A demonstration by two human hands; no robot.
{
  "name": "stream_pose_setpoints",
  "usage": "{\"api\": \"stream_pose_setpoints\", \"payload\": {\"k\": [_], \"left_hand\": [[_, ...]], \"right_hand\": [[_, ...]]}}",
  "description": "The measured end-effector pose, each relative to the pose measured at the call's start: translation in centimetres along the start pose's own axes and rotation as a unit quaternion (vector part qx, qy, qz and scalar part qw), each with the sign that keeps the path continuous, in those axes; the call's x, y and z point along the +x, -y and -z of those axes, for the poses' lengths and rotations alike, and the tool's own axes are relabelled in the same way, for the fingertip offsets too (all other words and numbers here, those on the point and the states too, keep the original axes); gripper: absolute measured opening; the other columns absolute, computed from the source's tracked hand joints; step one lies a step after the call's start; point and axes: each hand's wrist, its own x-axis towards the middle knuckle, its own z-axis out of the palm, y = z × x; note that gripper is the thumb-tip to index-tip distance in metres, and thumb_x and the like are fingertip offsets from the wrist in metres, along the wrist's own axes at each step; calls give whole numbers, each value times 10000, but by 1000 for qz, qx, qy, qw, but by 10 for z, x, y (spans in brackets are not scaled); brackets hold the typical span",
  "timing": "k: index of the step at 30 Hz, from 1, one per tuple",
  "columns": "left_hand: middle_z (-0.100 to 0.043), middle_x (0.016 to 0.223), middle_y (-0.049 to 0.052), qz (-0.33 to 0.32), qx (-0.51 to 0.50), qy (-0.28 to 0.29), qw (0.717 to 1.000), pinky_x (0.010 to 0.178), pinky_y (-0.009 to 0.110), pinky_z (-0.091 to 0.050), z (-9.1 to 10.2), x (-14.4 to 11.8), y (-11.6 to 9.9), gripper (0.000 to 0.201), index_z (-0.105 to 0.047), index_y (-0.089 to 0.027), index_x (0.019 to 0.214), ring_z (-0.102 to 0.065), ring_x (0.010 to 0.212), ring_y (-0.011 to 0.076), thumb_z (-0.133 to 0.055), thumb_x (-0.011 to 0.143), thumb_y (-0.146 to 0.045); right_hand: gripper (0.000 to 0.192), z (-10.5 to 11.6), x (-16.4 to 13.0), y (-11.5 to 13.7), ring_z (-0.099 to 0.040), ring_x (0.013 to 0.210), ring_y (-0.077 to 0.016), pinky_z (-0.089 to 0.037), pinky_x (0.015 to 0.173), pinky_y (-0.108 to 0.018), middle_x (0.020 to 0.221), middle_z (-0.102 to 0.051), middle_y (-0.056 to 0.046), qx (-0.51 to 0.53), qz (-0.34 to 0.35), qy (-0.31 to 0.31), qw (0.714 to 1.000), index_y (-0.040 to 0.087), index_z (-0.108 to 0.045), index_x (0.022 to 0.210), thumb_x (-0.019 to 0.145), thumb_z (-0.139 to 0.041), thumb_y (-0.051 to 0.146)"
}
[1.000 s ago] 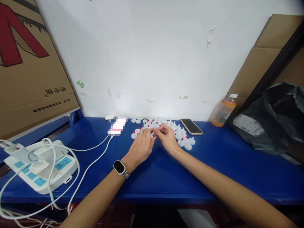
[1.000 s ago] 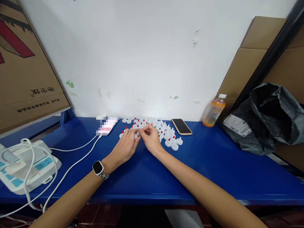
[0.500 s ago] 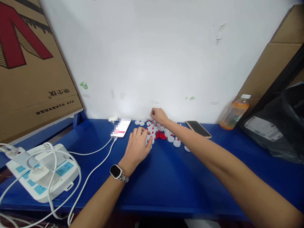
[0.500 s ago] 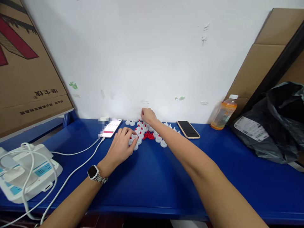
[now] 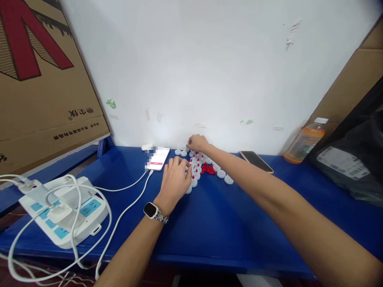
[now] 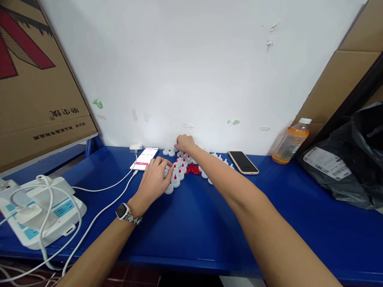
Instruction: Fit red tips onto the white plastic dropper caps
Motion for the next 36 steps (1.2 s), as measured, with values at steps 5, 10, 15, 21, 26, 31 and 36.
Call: {"api": "stream_pose_setpoints", "payload": {"k": [5,10,15,21,26,31,36], "left_hand": [[-592,1068,89,-2,-3,17,1000,841,426,-441,-1,-2,1,230,-616,-208,1004,-534,1024,273,-430,992,-343],[-585,1098,95,0,-29,-4,1000,896,444,-450,0,1,1,213,-597,-201,1057,-532,1059,285,-468,972,-348],[-536,1271,137,11,-49,-90,995,951,441,-443,1,1,-10,446,-453,-160,1304,-491,1155,306,-545,933,-390],[-634,1181,95,-77,-27,12,997,878,414,-427,-4,-5,-22,320,-480,-200,1274,-541,1077,275,-425,1001,-357],[-632,1173,105,-101,10,16,995,865,408,-409,-3,-6,-24,295,-501,-169,1228,-535,1058,267,-386,1009,-329],[-626,1036,101,-111,60,36,991,836,415,-407,-2,-7,-28,231,-538,-168,1055,-524,981,272,-401,987,-342],[-599,1003,92,-114,57,35,991,840,410,-413,-2,-7,-28,205,-530,-178,1014,-514,975,265,-405,979,-336]], "right_hand": [[139,-6,3,17,-647,1007,-262,-326,1002,-437,974,-747,-126,7,-35,-7,999,165,-737,875,824,-621,222],[204,17,-26,18,-648,914,-206,-359,940,-378,894,-741,-53,62,-60,-67,994,203,-713,940,879,-533,276],[186,39,-118,15,-587,682,-149,-414,734,-291,698,-661,8,286,-8,-177,942,193,-688,807,837,-604,357],[286,36,-195,11,-520,623,-146,-415,634,-290,674,-630,-5,436,3,-160,886,181,-673,810,884,-573,439],[210,36,-198,-8,-538,902,-232,-349,865,-400,867,-675,-62,128,16,-180,975,211,-705,860,917,-551,342],[230,25,-193,-18,-481,1044,-291,-305,888,-438,1038,-632,-121,-70,40,-121,989,198,-705,973,908,-597,391],[184,16,-186,-20,-493,1032,-290,-319,874,-446,1014,-644,-113,-87,46,-119,988,191,-702,932,914,-601,343]]}}
